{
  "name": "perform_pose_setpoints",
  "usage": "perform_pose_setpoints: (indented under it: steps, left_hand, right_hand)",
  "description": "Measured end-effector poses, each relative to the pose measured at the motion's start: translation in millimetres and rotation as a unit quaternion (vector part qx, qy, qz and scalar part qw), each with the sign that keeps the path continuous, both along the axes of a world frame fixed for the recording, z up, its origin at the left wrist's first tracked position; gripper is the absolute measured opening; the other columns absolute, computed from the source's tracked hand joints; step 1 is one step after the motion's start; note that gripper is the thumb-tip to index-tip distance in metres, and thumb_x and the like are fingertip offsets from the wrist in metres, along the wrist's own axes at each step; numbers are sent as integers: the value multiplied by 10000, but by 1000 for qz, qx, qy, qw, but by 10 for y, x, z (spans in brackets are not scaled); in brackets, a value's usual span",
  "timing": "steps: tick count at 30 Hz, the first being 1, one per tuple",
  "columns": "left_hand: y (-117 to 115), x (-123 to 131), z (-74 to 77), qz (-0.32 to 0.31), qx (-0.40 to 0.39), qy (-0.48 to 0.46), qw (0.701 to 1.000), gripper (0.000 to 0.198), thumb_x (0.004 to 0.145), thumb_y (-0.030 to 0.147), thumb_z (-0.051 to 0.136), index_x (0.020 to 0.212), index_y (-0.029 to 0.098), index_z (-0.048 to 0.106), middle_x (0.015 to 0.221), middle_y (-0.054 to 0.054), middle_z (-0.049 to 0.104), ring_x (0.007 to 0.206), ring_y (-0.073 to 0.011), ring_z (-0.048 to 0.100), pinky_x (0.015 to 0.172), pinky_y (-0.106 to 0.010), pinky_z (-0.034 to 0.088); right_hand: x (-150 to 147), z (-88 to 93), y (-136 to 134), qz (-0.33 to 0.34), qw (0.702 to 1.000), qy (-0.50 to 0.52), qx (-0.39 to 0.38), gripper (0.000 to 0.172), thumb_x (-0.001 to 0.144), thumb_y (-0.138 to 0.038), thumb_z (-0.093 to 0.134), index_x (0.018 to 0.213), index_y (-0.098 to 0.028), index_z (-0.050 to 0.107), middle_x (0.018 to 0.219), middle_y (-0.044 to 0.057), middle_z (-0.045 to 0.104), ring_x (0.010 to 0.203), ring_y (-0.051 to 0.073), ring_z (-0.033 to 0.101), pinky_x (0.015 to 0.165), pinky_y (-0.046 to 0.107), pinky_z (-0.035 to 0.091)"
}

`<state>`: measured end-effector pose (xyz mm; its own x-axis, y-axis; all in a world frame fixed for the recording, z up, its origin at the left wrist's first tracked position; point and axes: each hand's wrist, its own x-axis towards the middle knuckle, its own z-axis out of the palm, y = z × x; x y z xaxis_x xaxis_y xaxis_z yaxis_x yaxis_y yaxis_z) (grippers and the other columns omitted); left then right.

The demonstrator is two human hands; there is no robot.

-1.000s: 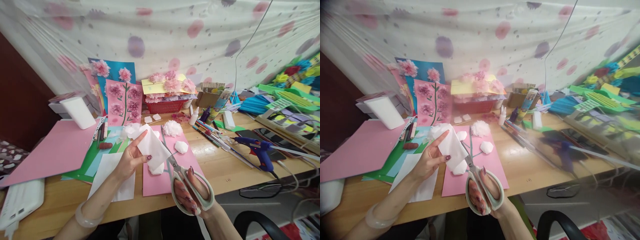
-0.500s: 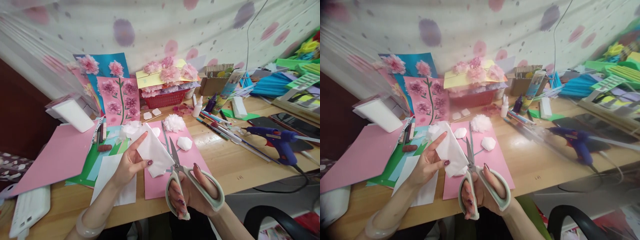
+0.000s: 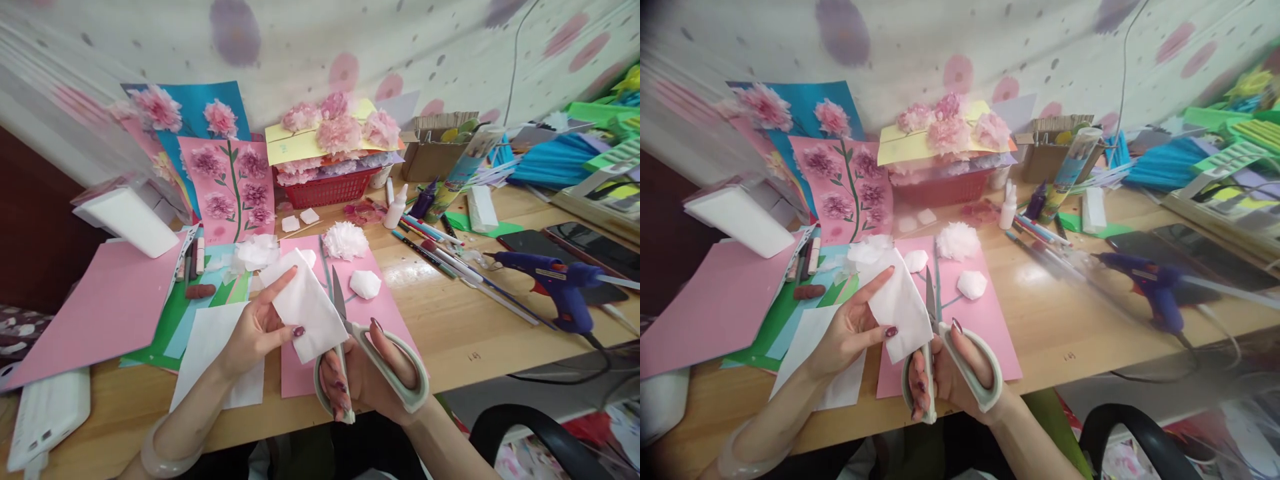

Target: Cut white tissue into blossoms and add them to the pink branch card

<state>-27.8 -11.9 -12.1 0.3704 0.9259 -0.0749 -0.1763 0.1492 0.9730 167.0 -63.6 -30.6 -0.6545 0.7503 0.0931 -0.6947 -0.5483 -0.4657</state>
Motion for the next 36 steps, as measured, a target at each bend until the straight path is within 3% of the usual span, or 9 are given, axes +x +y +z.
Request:
perform_pose_setpoints:
  steps: [9,16,26,32,36]
  left_hand:
    - [4,33,7,-7,-15,-18,1000,862,721,157,740,1454,273,302,1104,-64,679,959,-186,615,827,-272,511]
    - [18,18,15,-26,-30,-23,999,855,722,155,738,1448,297,311,1129,-57,667,996,-186,601,853,-271,505]
    - [43,14,25,-22,-55,-40,997,846,707,158,745,1441,271,339,1005,-65,694,878,-187,633,793,-302,534]
    - [47,9,42,-24,-69,-44,996,847,705,139,745,1438,282,344,1037,-62,687,900,-178,628,810,-284,525]
    - [48,2,37,-27,-76,-49,996,849,710,132,743,1439,290,338,1034,-58,687,919,-174,624,812,-269,521]
  right_hand:
    - [40,-91,5,16,999,-6,-48,601,836,-698,398,771,-119,548,635,5,479,477,99,454,439,231,430]
    - [59,-138,-4,0,997,-23,-68,562,831,-660,467,731,-116,567,565,-12,493,382,66,415,344,178,397]
    - [71,-220,-19,10,989,-87,-122,647,687,-798,490,614,-156,466,447,-62,419,268,29,303,223,143,279]
    - [79,-371,-4,61,989,-19,-134,642,708,-792,465,592,-161,450,419,-70,421,221,25,279,197,145,289]
    - [96,-362,-15,64,988,9,-138,612,760,-745,470,628,-148,487,444,-64,428,239,26,286,211,139,303]
